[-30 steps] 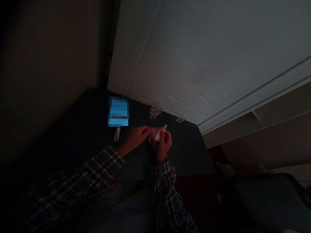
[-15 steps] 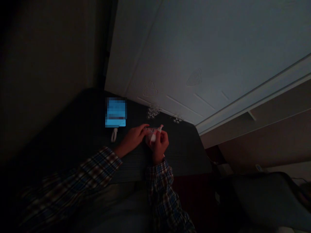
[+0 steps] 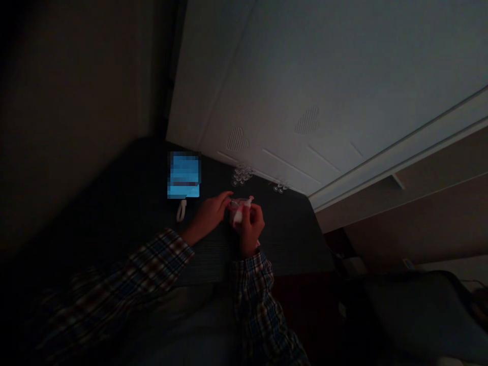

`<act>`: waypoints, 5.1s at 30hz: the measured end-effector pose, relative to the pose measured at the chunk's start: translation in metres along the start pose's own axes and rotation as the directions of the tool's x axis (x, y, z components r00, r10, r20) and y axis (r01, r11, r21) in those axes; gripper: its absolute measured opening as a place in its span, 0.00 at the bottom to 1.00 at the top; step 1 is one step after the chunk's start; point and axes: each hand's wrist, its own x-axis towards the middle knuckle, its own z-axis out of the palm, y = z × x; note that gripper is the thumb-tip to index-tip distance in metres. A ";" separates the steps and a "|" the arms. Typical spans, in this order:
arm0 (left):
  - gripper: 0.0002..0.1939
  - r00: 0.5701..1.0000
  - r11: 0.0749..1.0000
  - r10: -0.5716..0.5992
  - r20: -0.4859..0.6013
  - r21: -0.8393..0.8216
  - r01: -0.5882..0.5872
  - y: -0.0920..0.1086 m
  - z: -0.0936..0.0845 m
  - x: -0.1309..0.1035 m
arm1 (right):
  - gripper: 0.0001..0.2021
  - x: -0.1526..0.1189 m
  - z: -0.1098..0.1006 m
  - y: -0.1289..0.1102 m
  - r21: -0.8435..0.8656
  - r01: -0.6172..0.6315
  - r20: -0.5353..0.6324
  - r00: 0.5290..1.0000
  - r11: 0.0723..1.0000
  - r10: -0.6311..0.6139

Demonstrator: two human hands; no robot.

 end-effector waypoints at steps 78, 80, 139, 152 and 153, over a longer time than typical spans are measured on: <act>0.06 0.999 0.999 0.023 0.035 -0.025 -0.022 -0.001 -0.001 -0.005 | 0.12 0.001 -0.001 -0.005 0.019 0.047 -0.011 0.999 0.999 -0.047; 0.06 0.999 0.999 0.025 0.038 -0.032 -0.024 -0.001 -0.001 -0.005 | 0.11 0.001 -0.001 -0.006 0.025 0.054 -0.016 0.998 0.998 -0.053; 0.07 1.000 0.997 -0.007 0.029 -0.078 0.009 -0.004 0.003 -0.004 | 0.13 0.003 -0.002 0.001 0.039 -0.008 0.027 1.000 0.999 0.007; 0.18 0.999 0.992 0.002 -0.041 -0.127 -0.007 -0.004 0.003 -0.003 | 0.13 0.002 0.001 -0.001 0.025 0.002 0.005 1.000 1.000 -0.003; 0.17 0.999 0.990 0.029 -0.034 -0.141 -0.033 -0.003 0.002 -0.002 | 0.13 0.002 0.001 -0.001 0.017 0.010 -0.017 1.000 1.000 -0.010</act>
